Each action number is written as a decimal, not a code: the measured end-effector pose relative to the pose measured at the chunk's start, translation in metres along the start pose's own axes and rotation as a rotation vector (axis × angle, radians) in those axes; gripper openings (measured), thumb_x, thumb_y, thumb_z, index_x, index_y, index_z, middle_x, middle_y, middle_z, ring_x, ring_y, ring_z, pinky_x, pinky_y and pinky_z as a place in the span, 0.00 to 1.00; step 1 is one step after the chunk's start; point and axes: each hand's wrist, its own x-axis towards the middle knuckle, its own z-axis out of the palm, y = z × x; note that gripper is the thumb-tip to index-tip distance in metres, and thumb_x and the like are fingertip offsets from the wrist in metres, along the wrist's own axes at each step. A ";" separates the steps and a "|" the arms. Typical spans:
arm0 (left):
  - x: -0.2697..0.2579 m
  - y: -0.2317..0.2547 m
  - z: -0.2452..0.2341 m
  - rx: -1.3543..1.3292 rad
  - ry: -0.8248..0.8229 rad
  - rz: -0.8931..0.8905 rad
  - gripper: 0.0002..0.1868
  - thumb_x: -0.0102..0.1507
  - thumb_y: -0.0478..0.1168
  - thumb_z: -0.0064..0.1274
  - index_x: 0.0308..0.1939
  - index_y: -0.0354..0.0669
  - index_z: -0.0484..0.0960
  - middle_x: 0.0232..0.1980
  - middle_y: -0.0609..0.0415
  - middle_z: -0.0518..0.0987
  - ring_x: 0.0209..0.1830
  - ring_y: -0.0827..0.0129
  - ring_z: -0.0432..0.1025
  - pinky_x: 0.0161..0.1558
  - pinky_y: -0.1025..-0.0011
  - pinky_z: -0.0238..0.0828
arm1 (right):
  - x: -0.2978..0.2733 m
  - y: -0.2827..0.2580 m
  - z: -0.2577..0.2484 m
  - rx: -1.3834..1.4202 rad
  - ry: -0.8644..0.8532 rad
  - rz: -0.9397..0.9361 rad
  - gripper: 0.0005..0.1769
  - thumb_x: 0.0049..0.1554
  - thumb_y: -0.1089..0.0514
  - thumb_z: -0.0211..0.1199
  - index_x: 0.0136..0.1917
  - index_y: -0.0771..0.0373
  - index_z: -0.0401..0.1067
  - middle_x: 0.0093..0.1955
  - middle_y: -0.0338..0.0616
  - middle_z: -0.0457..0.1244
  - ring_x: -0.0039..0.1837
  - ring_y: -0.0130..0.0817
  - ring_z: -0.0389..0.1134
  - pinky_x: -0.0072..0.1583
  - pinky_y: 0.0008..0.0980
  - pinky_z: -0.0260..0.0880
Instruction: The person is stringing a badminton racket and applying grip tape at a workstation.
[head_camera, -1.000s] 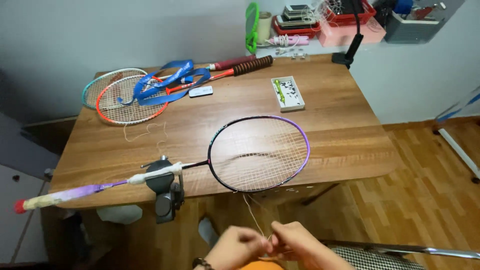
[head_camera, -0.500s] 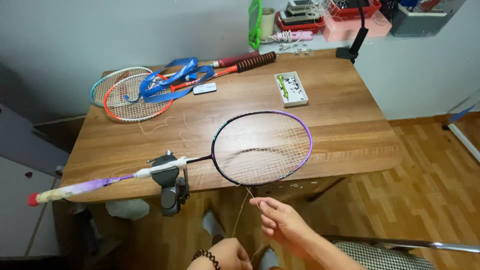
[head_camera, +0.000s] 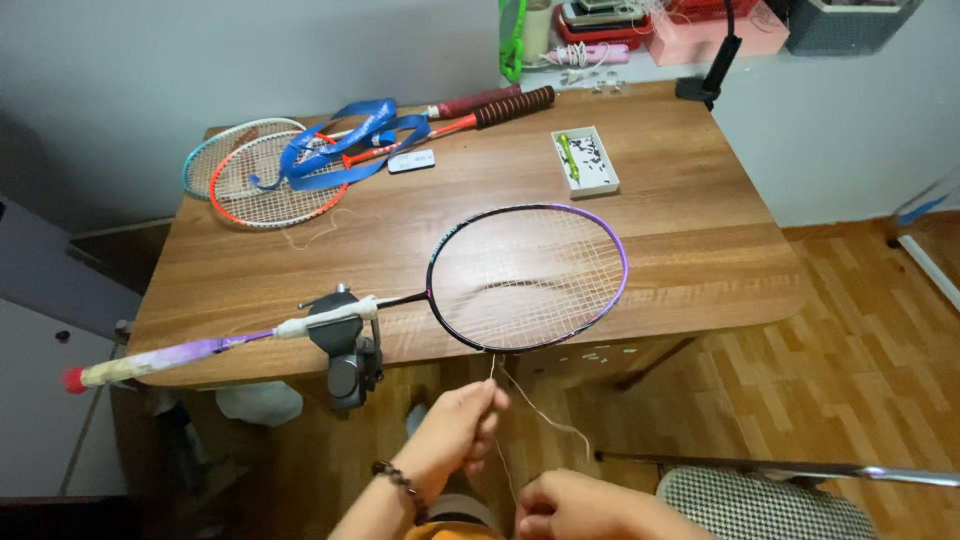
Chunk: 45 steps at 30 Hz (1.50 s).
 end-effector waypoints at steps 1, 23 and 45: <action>0.006 -0.010 -0.008 0.000 0.002 0.006 0.17 0.72 0.52 0.46 0.51 0.44 0.78 0.23 0.68 0.62 0.17 0.82 0.54 0.18 0.79 0.53 | 0.010 0.010 0.001 -0.005 0.000 -0.003 0.08 0.64 0.56 0.61 0.52 0.62 0.76 0.43 0.43 0.69 0.48 0.33 0.69 0.54 0.37 0.70; 0.021 -0.089 -0.050 0.899 0.069 -0.063 0.20 0.67 0.41 0.46 0.63 0.45 0.78 0.48 0.45 0.82 0.47 0.64 0.76 0.50 0.67 0.72 | 0.041 0.067 0.016 0.002 0.372 0.100 0.10 0.56 0.54 0.59 0.42 0.60 0.78 0.39 0.46 0.70 0.42 0.39 0.71 0.47 0.38 0.70; 0.021 -0.080 -0.052 0.669 0.089 0.095 0.14 0.72 0.44 0.43 0.35 0.44 0.76 0.25 0.63 0.68 0.24 0.78 0.61 0.29 0.76 0.60 | 0.020 -0.039 -0.040 1.169 0.370 -0.128 0.20 0.60 0.49 0.56 0.63 0.55 0.72 0.55 0.38 0.72 0.56 0.29 0.72 0.59 0.34 0.71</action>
